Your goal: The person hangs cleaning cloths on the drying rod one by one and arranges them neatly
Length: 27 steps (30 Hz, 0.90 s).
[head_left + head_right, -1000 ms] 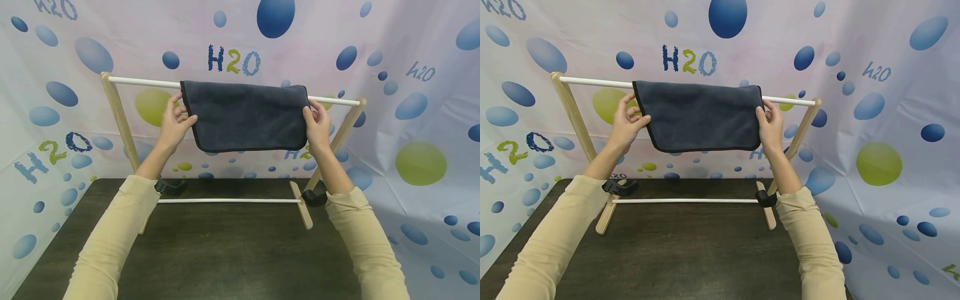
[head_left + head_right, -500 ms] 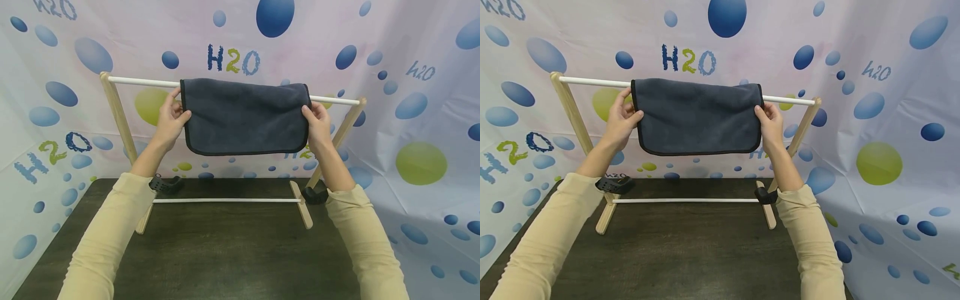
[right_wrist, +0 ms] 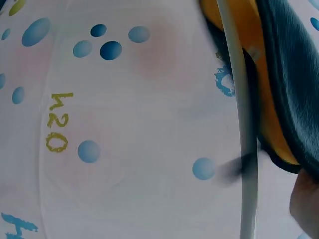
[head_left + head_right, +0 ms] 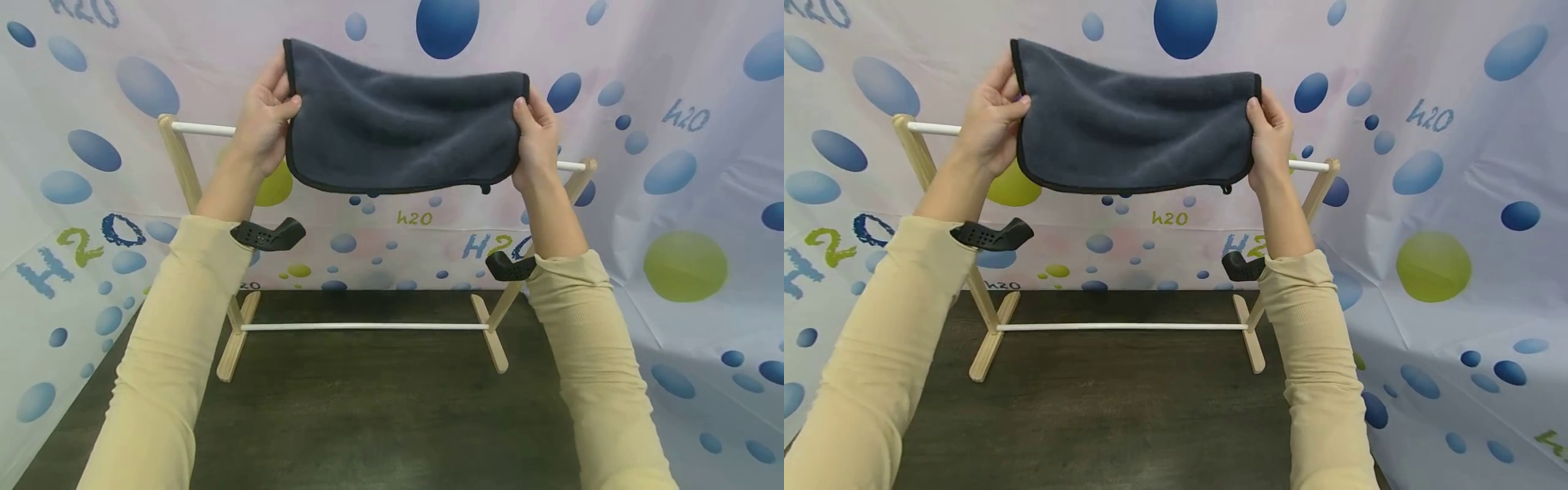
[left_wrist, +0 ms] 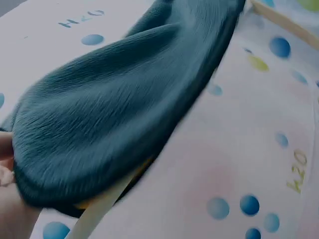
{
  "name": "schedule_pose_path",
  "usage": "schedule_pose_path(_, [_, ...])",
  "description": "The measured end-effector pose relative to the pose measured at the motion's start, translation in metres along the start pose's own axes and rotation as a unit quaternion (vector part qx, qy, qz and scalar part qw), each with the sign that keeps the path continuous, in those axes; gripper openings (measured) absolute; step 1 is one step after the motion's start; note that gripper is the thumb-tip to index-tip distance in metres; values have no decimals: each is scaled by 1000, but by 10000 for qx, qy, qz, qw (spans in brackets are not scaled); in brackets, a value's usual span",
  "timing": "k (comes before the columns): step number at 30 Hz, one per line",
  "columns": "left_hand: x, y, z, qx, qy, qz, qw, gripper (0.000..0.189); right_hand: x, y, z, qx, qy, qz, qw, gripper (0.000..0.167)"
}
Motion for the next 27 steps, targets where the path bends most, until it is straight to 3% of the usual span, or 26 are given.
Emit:
schedule_pose_path(2, [3, -2, 0, -58, 44, 151, 9999, 62, 0, -2, 2, -139, -133, 224, 9996, 26])
schedule_pose_path(6, [5, -1, -6, 296, 644, 397, 9967, 63, -1, 1, 12, -917, -558, 529, 9928, 27])
schedule_pose_path(8, [4, 0, -8, 454, 725, 419, 9955, 63, -2, 3, 15, -1111, -587, 550, 9905, 28])
schedule_pose_path(18, [-8, 17, -15, 544, 604, 286, 9963, 63, -10, 19, 22, -2054, 83, -67, 9786, 27])
schedule_pose_path(21, [-11, 22, -19, 545, 579, 312, 9963, 63, -11, 18, 23, -2017, 182, -154, 9792, 21])
schedule_pose_path(27, [-13, 23, -20, 332, 395, 334, 9981, 62, -3, 5, 12, -1877, 12, -377, 9815, 14])
Point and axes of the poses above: each hand's wrist, its own x-axis towards the middle knuckle, its own y-axis out of the back of the hand, z = x × y, the point moved 1 cm from there along x, towards the middle knuckle, and after that the axes turned 14 degrees about z, right-handed, at the moved point
